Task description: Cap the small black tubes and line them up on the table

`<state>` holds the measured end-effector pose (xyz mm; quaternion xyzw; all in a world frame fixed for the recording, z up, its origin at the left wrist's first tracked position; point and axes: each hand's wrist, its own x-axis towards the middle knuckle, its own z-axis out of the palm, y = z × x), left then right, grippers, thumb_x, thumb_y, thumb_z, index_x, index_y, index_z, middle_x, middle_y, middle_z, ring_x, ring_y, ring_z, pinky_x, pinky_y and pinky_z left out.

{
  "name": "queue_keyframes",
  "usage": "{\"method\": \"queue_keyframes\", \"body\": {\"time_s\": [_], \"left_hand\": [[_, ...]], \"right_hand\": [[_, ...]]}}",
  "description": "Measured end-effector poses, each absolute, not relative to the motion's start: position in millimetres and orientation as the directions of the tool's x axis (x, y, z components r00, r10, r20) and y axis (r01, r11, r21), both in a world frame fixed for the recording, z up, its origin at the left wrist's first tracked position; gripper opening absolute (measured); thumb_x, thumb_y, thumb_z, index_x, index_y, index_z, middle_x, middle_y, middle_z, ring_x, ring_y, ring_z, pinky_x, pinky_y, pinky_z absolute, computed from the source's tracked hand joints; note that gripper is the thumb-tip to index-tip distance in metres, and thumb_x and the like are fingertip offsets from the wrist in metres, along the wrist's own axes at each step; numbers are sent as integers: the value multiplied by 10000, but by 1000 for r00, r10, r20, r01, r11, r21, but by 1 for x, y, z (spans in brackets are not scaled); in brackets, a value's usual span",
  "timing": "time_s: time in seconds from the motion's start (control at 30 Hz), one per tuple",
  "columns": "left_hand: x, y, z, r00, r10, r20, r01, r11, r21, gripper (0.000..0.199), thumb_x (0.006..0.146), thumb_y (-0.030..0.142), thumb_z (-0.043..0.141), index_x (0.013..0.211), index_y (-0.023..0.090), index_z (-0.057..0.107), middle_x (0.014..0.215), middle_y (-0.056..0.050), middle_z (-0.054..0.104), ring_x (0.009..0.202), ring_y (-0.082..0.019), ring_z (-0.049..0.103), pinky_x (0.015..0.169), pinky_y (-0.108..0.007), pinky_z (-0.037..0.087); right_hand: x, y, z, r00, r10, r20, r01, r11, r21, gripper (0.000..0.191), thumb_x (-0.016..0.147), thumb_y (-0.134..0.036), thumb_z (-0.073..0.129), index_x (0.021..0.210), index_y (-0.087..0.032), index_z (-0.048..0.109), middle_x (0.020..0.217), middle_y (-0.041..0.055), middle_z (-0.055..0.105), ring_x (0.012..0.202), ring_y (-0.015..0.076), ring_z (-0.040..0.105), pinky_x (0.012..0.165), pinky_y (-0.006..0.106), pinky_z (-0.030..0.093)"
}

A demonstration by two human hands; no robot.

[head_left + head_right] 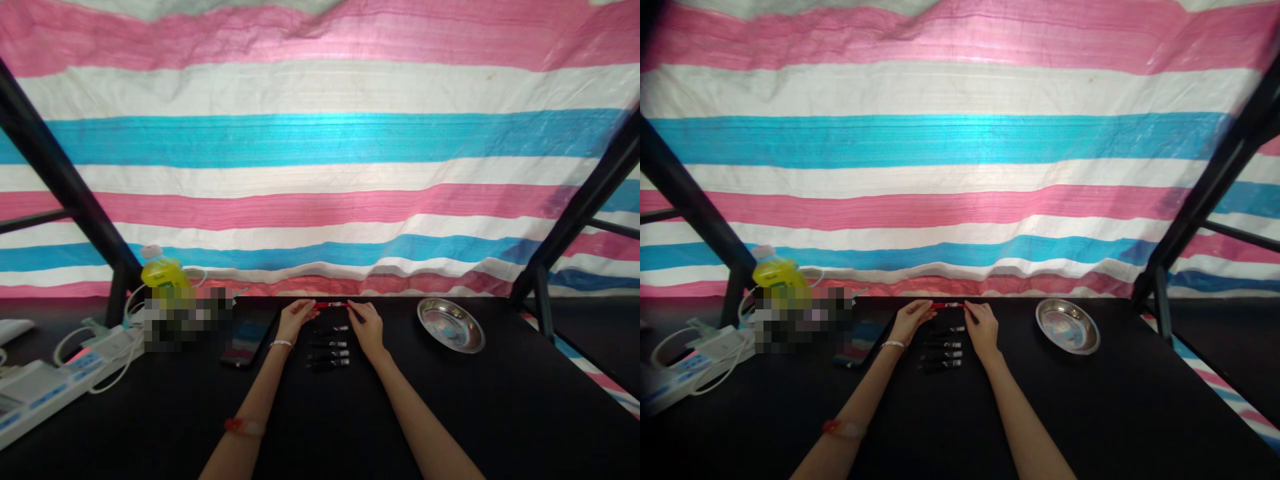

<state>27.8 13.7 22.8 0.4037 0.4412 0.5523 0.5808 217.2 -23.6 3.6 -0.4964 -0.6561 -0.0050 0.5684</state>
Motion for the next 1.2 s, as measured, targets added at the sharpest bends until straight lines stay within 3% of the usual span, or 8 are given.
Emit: {"method": "queue_keyframes", "body": {"time_s": [0.33, 0.53, 0.7, 0.83, 1.03, 1.2], "left_hand": [[26, 12, 23, 145, 968, -203, -402, 245, 882, 206, 638, 180, 777, 783, 109, 650, 679, -57, 709, 632, -133, 673, 625, -204, 521], [24, 18, 19, 178, 935, -306, -494, 354, 794, 80, 784, 177, 643, 843, 123, 645, 717, -62, 701, 633, -116, 658, 616, -196, 523], [20, 23, 21, 169, 912, -373, -573, 399, 716, 159, 868, 221, 534, 926, 125, 647, 640, -22, 657, 514, -64, 603, 506, -146, 493], [21, 21, 23, 187, 904, -384, -563, 419, 713, 148, 838, 261, 586, 855, 125, 643, 610, -9, 647, 485, -56, 587, 469, -139, 464], [27, 12, 23, 258, 926, -276, -371, 359, 856, 174, 707, 254, 731, 758, 135, 615, 646, -44, 688, 555, -101, 631, 530, -177, 468], [29, 8, 23, 310, 928, -208, -283, 299, 911, 274, 627, 308, 784, 722, 133, 596, 627, -38, 680, 560, -101, 633, 525, -166, 442]], "right_hand": [[213, -32, 13, -112, 573, 812, 638, 667, -384, 457, 864, -98, 418, 1270, -279, 523, 1145, 28, 650, 904, 182, 604, 800, 336, 524], [209, -36, 17, 9, 585, 811, 641, 619, -454, 456, 855, -176, 493, 1306, -243, 483, 1067, 63, 673, 871, 194, 604, 790, 349, 525], [210, -37, 17, 89, 597, 797, 612, 598, -517, 407, 859, -198, 502, 1264, -240, 521, 1037, 67, 681, 837, 194, 599, 734, 349, 531], [210, -38, 18, 121, 614, 780, 587, 590, -554, 390, 860, -218, 510, 1248, -239, 534, 966, 64, 689, 819, 188, 595, 693, 330, 526], [208, -40, 22, 105, 668, 736, 559, 573, -600, 422, 860, -261, 528, 1280, -236, 499, 839, 40, 676, 767, 171, 600, 669, 297, 515], [208, -40, 22, 80, 688, 722, 559, 568, -604, 307, 876, -251, 495, 1165, -217, 592, 812, 47, 671, 756, 166, 617, 656, 280, 515]]}}
